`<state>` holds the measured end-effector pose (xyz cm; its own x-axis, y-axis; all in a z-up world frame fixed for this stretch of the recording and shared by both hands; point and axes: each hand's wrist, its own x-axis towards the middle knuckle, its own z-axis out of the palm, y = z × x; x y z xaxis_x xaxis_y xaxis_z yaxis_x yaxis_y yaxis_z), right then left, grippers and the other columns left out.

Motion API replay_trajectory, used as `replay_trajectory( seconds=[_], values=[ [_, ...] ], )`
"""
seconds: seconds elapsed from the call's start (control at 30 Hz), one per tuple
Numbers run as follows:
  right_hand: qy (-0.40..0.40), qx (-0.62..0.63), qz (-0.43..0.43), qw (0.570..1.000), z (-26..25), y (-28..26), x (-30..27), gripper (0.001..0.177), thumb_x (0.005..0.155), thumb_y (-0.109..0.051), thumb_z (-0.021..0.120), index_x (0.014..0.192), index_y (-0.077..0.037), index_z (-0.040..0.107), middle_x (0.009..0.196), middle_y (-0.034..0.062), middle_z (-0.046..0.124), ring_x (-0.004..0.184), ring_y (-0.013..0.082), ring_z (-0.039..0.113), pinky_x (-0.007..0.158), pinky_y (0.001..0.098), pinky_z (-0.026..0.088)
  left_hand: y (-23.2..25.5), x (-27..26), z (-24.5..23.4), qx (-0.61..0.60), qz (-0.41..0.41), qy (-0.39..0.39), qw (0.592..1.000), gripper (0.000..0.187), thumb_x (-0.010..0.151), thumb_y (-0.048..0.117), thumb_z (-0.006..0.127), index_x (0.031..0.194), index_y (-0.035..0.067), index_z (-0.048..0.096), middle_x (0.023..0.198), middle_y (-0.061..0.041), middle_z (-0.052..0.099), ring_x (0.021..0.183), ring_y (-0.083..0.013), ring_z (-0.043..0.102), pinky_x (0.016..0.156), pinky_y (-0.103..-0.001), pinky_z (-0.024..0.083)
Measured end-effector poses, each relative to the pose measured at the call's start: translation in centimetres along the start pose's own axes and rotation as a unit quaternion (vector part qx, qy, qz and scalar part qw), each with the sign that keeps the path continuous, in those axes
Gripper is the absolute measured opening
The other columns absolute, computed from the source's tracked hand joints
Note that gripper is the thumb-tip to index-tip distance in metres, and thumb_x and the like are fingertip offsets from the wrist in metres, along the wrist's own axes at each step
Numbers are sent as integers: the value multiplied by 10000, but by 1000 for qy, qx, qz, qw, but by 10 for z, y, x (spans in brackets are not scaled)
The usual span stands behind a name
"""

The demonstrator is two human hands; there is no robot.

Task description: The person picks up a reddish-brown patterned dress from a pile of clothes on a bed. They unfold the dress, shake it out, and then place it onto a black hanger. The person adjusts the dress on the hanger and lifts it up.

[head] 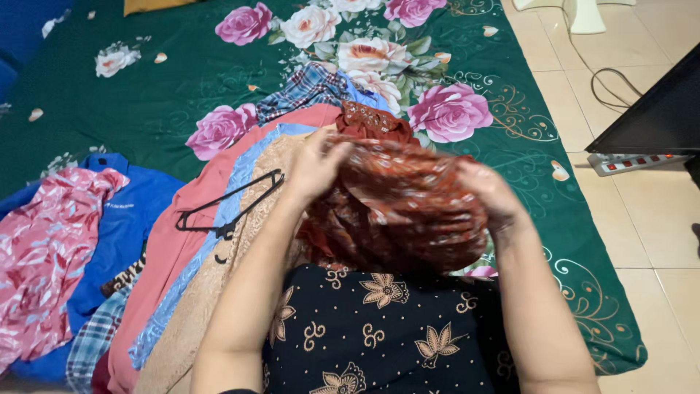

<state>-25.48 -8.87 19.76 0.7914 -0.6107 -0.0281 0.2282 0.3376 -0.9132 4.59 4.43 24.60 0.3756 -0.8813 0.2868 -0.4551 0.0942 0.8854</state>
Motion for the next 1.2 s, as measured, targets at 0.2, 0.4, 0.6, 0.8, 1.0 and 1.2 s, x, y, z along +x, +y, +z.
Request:
replay_trajectory(
  seconds=[0.2, 0.4, 0.6, 0.8, 1.0, 1.2],
  values=[
    [18, 101, -120, 987, 23, -76, -20, 362, 1082, -215, 598, 1378, -7, 597, 1263, 119, 701, 1091, 223, 693, 982, 389, 549, -17, -37, 85, 122, 136, -100, 978, 500, 800, 56, 627, 1297, 26, 670, 1190, -210, 701, 1145, -377, 663, 999, -433, 517],
    [47, -366, 39, 928, 12, -91, -40, 615, 856, -383, 720, 1361, -58, 587, 1239, 87, 718, 1131, 206, 673, 1006, 399, 517, -22, 22, 41, -304, -68, -13, 950, 522, 824, -167, 377, 1169, 37, 712, 1026, -96, 757, 848, -195, 678, 746, -354, 556],
    [-130, -108, -11, 986, -36, -49, -60, 724, 743, -198, 767, 1386, 68, 569, 1303, 233, 678, 1178, 350, 658, 1050, 476, 481, 16, 57, -19, -208, -62, -213, 953, 365, 851, -109, 526, 1123, -12, 749, 1000, -50, 768, 856, -107, 704, 815, -289, 581],
    [-38, 201, -149, 967, -65, -1, -28, 491, 990, -94, 548, 1421, 142, 546, 1385, 261, 642, 1250, 361, 630, 1092, 491, 491, 34, 56, 1, 97, 43, -53, 993, 408, 902, 180, 783, 1257, -3, 701, 1204, -161, 701, 1020, -193, 674, 922, -316, 539],
    [26, 146, -202, 968, -40, -19, -25, 418, 1040, -123, 475, 1370, 111, 580, 1369, 229, 644, 1241, 340, 655, 1112, 490, 516, 5, -22, 84, 184, 287, -136, 930, 916, 695, 205, 834, 1480, 37, 392, 1498, -258, 493, 1396, -441, 451, 1065, -535, 327],
    [223, -158, -160, 948, -72, -67, -2, 482, 976, -92, 549, 1431, 44, 631, 1340, 322, 650, 1169, 528, 560, 975, 607, 433, -49, 26, 79, -182, -64, -138, 971, 512, 799, -36, 466, 1272, 31, 650, 996, -146, 738, 903, -314, 699, 758, -442, 579]
  ],
)
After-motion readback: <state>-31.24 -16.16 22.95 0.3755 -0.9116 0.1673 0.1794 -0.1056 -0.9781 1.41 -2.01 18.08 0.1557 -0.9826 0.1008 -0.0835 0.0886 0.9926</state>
